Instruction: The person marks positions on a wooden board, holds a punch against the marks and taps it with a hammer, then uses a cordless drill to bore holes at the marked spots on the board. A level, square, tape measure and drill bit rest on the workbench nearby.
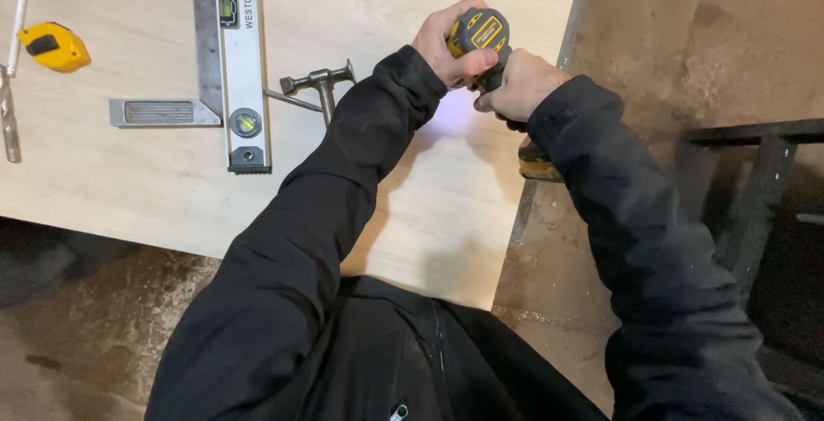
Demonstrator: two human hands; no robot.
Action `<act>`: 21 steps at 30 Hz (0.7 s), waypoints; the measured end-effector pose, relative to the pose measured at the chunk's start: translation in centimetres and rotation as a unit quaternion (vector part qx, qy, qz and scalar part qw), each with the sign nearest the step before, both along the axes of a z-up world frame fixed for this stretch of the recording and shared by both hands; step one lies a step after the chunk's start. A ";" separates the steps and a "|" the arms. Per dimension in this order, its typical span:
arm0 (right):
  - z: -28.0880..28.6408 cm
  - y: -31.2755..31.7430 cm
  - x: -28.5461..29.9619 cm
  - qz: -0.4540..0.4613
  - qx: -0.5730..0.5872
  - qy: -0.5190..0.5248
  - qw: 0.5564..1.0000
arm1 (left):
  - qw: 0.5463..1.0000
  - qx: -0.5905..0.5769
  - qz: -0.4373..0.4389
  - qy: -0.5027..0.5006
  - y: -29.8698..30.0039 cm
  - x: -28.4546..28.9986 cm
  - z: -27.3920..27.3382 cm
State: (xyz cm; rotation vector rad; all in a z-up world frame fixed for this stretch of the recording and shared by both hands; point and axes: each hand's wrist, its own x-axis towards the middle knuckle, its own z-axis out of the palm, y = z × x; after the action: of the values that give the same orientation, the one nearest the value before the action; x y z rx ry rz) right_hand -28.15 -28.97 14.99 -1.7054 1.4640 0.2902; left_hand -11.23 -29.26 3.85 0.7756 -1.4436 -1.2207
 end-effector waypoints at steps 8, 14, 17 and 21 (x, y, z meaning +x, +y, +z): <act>-0.2 0.2 -0.3 0.018 -0.008 0.006 1.000 | 0.999 -0.015 -0.012 0.026 0.1 -0.2 -1.2; 0.2 0.7 0.1 0.005 0.010 0.009 1.000 | 1.000 0.015 -0.013 0.010 0.8 -0.2 -0.3; 0.0 -0.1 -0.2 0.021 -0.017 0.013 1.000 | 1.000 -0.030 -0.008 0.003 -0.4 0.0 -0.7; -0.8 0.1 -0.4 0.008 -0.004 0.007 1.000 | 0.999 -0.008 -0.025 0.021 0.1 -0.2 -0.7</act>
State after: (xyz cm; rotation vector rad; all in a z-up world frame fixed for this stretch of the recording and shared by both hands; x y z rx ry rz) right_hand -28.55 -28.84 14.20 -1.7253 1.4644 0.3052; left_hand -11.46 -29.16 3.11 0.7036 -1.4446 -1.2553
